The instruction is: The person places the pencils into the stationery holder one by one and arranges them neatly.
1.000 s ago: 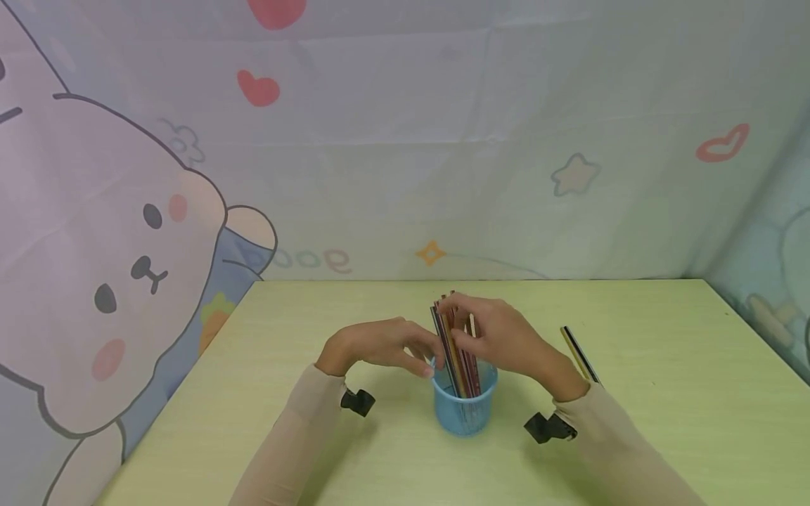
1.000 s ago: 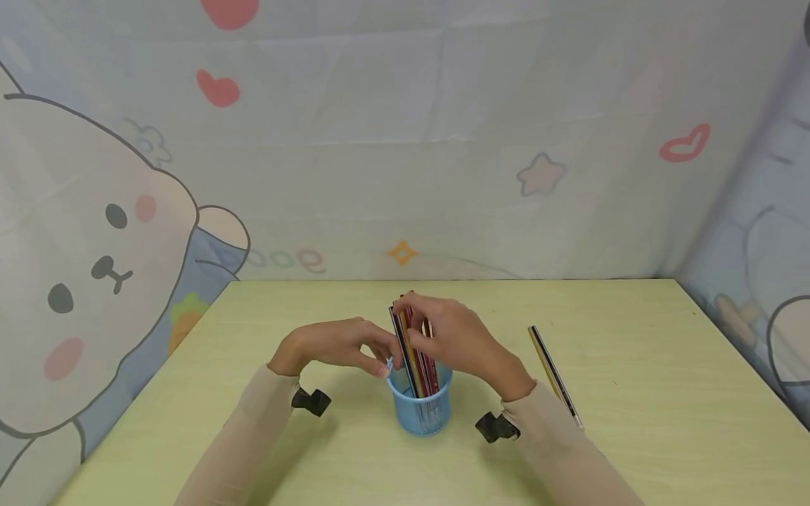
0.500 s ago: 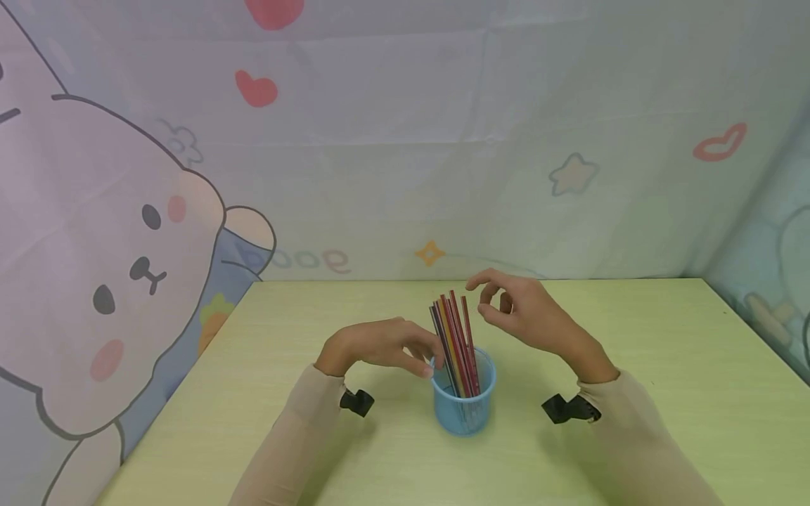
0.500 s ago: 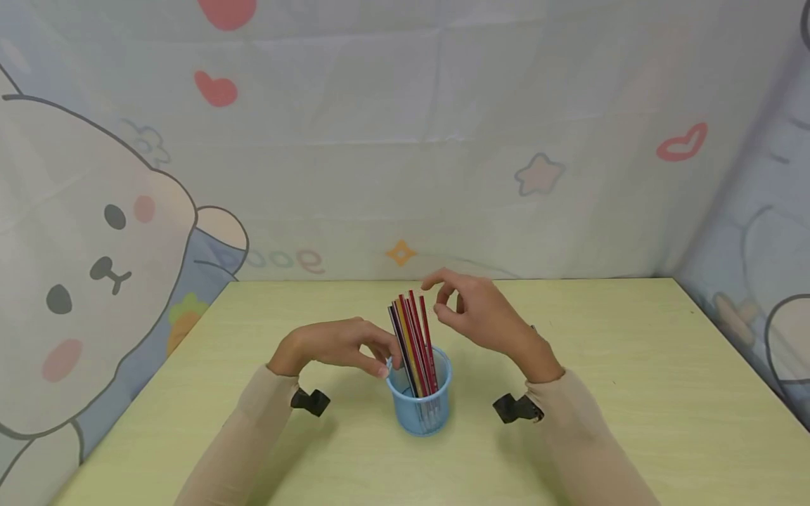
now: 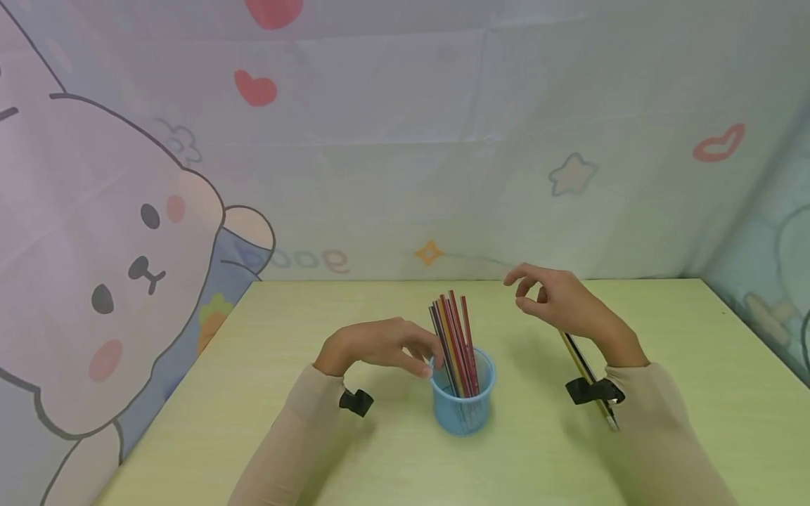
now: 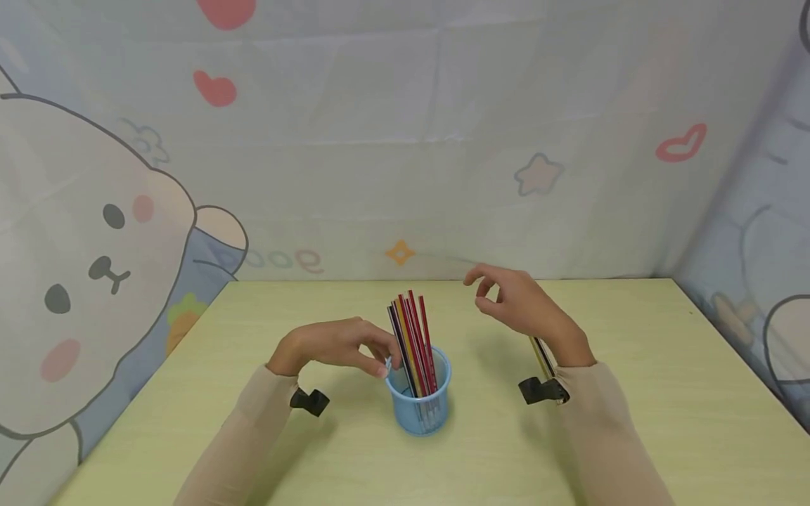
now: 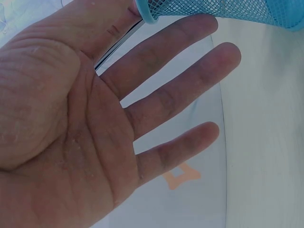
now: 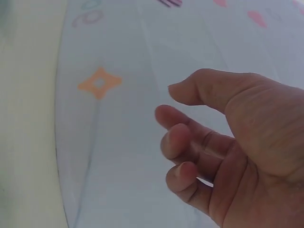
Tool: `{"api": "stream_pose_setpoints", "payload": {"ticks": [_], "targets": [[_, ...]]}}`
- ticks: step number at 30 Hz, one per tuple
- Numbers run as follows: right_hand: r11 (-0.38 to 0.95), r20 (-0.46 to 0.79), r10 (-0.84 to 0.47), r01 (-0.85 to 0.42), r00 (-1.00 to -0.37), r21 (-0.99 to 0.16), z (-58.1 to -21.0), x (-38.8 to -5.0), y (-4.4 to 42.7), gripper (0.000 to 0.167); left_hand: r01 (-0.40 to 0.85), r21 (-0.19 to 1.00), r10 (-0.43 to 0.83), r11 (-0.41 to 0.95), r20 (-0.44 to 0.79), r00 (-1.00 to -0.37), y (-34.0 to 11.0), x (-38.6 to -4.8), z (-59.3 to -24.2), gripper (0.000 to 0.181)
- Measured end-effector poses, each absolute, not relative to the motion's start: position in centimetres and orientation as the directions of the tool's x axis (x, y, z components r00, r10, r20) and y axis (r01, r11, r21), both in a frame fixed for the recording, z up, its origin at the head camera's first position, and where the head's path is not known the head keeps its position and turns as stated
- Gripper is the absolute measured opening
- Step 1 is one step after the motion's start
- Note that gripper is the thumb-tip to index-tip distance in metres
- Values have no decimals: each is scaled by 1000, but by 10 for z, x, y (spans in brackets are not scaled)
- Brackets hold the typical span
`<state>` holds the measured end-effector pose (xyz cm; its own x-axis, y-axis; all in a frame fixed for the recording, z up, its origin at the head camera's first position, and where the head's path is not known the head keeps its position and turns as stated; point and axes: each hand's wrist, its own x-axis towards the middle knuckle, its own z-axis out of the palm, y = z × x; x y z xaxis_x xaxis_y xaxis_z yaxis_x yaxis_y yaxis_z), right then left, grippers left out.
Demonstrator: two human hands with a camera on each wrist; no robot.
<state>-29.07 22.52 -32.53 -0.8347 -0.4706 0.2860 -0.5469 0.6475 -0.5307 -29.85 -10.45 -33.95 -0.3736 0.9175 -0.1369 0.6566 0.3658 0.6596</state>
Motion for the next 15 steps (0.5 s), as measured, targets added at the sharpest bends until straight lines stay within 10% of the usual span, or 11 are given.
{"api": "stream_pose_setpoints", "payload": {"ticks": [15], "targets": [[745, 8, -490, -423, -872, -515, -345, -303, 262, 19, 647, 655, 906, 392, -151, -396, -106, -298, -341, 10]]}}
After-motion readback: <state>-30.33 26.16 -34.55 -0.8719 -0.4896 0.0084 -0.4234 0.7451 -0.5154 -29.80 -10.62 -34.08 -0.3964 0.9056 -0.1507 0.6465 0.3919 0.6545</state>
